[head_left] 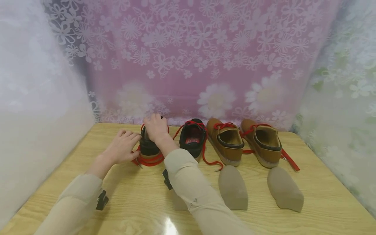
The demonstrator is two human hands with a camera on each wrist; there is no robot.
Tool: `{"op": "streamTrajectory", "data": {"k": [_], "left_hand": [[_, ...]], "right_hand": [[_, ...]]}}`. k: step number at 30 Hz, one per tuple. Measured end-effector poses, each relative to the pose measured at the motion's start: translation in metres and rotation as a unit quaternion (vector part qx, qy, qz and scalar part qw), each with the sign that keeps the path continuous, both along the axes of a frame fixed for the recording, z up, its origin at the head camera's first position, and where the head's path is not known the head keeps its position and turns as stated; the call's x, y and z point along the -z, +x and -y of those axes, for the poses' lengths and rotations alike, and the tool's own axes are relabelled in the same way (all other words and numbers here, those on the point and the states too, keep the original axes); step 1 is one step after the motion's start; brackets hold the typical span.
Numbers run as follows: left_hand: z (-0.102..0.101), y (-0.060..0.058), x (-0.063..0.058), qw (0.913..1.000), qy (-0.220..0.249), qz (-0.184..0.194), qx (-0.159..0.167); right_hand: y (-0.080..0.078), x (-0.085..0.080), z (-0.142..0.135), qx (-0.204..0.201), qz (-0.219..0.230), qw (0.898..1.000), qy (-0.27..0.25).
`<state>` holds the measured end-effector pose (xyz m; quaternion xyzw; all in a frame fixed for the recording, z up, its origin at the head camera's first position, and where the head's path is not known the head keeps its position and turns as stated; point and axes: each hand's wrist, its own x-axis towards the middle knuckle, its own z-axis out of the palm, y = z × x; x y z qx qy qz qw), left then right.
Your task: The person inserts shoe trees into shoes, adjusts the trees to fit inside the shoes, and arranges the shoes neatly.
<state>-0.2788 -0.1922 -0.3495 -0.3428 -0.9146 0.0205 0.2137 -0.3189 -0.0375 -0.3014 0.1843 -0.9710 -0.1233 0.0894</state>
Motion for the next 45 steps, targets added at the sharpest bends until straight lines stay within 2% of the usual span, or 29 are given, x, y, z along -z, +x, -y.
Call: {"op": "streamTrajectory", "data": {"k": [10, 20, 33, 38, 45], "left_hand": [[0.0, 0.002, -0.001, 0.9999, 0.001, 0.011, -0.003], [-0.001, 0.001, -0.002, 1.0, 0.001, 0.002, 0.004], [-0.002, -0.001, -0.001, 1.0, 0.003, -0.003, 0.002], [-0.003, -0.003, 0.0, 1.0, 0.001, -0.002, 0.002], [-0.003, -0.003, 0.001, 1.0, 0.0, 0.003, 0.002]], "right_hand": [[-0.002, 0.002, 0.001, -0.006, -0.011, 1.0, 0.017], [-0.003, 0.004, -0.002, -0.005, -0.021, 1.0, 0.013], [-0.011, -0.001, -0.014, -0.078, -0.05, 0.995, 0.031], [-0.011, -0.001, -0.016, -0.07, -0.049, 0.996, 0.037], [-0.011, 0.004, -0.014, -0.059, -0.071, 0.995, 0.025]]}}
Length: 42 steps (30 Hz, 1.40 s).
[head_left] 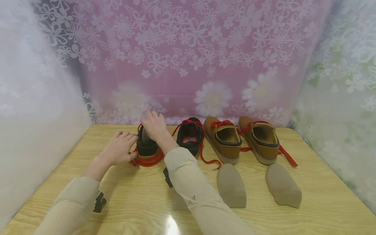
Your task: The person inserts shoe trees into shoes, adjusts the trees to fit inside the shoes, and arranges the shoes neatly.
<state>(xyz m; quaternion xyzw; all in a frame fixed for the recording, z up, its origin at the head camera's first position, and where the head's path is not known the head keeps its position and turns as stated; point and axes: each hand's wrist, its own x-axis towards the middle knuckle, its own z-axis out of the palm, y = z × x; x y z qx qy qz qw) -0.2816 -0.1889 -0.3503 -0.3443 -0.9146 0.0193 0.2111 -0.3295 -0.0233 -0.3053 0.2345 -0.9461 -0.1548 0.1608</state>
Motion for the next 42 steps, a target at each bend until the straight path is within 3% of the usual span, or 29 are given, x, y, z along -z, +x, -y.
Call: {"op": "streamTrajectory", "data": {"k": [9, 21, 33, 42], "left_hand": [[0.0, 0.001, 0.0, 1.0, -0.003, 0.003, -0.007], [-0.001, -0.001, 0.0, 0.9998, 0.007, -0.019, 0.008], [-0.001, 0.002, -0.001, 1.0, 0.003, -0.007, -0.001], [-0.001, 0.002, -0.001, 0.9999, 0.0, -0.013, 0.0]], "right_hand": [[-0.004, 0.003, -0.001, 0.005, 0.003, 1.0, -0.025], [-0.009, 0.002, -0.002, 0.025, 0.03, 0.998, -0.052], [-0.01, 0.005, -0.003, 0.018, 0.032, 0.998, -0.056], [-0.012, 0.007, -0.01, -0.013, 0.025, 0.998, -0.06]]}}
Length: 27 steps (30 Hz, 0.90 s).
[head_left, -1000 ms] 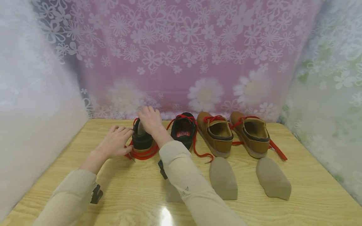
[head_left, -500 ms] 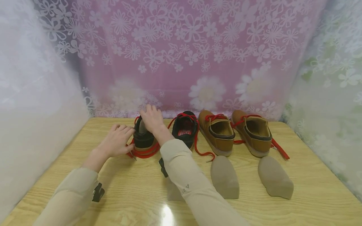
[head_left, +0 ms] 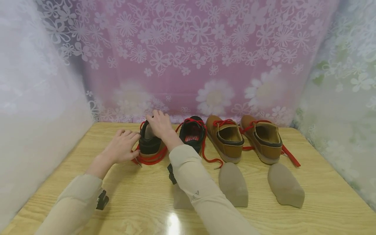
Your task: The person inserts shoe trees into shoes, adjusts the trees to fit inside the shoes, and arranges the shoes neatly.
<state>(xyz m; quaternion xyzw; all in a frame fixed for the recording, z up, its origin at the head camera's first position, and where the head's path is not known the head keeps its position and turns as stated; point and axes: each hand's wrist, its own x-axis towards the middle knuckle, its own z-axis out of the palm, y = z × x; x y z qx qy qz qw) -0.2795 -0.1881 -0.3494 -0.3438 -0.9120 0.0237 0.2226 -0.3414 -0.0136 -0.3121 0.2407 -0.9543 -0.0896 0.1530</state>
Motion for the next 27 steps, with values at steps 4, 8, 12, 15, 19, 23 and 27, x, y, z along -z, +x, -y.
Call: {"op": "streamTrajectory", "data": {"k": [4, 8, 12, 15, 19, 23, 27], "left_hand": [[0.0, 0.0, 0.0, 1.0, 0.002, 0.002, -0.001], [-0.001, 0.001, -0.003, 0.9997, 0.004, 0.022, -0.012], [-0.003, 0.003, -0.007, 0.9984, 0.002, 0.05, -0.027], [-0.006, 0.003, -0.012, 0.9967, -0.001, 0.07, -0.042], [-0.011, 0.005, -0.019, 0.9939, -0.016, 0.088, -0.064], [-0.015, 0.005, -0.023, 0.9943, -0.027, 0.078, -0.068], [-0.019, 0.006, -0.024, 0.9979, -0.012, 0.042, -0.047]], "right_hand": [[0.002, -0.001, -0.003, -0.008, -0.004, 1.0, -0.003], [0.004, -0.006, -0.003, -0.012, -0.003, 1.0, -0.009], [0.007, -0.011, -0.003, -0.002, 0.012, 1.0, -0.002], [0.009, -0.018, -0.004, 0.003, 0.042, 0.999, -0.001], [0.011, -0.028, -0.005, 0.01, 0.085, 0.996, -0.005], [0.014, -0.037, -0.008, 0.025, 0.125, 0.992, -0.011], [0.017, -0.045, -0.013, 0.034, 0.157, 0.987, -0.022]]}}
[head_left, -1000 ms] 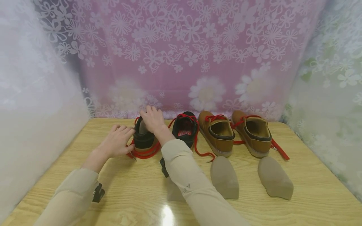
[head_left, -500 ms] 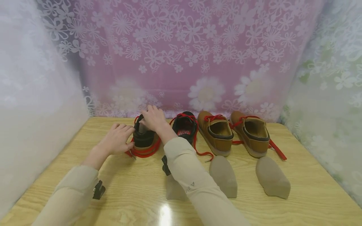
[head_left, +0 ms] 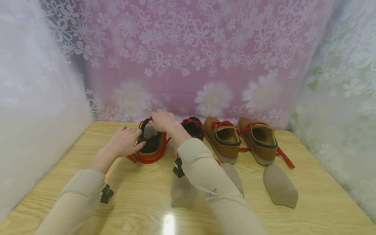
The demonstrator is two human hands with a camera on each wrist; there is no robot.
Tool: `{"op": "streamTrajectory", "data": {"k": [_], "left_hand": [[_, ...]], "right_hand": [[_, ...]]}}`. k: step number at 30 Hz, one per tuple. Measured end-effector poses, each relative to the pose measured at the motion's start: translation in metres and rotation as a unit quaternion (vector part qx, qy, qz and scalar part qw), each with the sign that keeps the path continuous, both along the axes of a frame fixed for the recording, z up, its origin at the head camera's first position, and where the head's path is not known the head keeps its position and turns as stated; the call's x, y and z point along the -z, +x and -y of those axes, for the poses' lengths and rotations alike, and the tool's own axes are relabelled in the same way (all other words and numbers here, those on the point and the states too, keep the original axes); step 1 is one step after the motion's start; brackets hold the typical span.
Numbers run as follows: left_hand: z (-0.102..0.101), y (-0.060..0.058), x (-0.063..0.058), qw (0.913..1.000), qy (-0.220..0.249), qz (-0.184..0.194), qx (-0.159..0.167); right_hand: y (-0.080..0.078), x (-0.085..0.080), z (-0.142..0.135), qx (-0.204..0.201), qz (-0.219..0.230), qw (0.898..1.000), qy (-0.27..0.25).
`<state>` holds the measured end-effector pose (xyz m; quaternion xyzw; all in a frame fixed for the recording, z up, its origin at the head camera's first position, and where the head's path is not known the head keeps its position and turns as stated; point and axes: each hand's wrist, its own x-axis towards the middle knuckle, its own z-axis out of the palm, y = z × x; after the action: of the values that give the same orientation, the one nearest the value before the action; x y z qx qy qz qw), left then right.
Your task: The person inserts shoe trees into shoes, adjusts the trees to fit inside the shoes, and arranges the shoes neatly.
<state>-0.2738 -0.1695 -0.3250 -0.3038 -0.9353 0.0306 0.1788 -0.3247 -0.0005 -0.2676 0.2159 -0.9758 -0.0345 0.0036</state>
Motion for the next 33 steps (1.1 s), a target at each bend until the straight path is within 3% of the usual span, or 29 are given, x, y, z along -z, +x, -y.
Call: {"op": "streamTrajectory", "data": {"k": [5, 16, 24, 33], "left_hand": [[-0.004, -0.002, -0.005, 0.999, 0.019, -0.03, 0.027], [-0.015, 0.0, -0.011, 0.9983, 0.004, -0.043, 0.039], [-0.023, -0.002, -0.007, 0.9894, 0.028, -0.108, 0.094], [-0.042, 0.001, -0.004, 0.9857, 0.043, -0.102, 0.127]], "right_hand": [[0.005, -0.01, -0.011, -0.005, 0.013, 1.0, -0.006], [0.018, -0.018, -0.039, -0.003, 0.028, 1.0, 0.0], [0.036, -0.015, -0.055, -0.013, 0.022, 1.0, 0.007], [0.064, -0.014, -0.072, -0.042, -0.003, 0.999, -0.011]]}}
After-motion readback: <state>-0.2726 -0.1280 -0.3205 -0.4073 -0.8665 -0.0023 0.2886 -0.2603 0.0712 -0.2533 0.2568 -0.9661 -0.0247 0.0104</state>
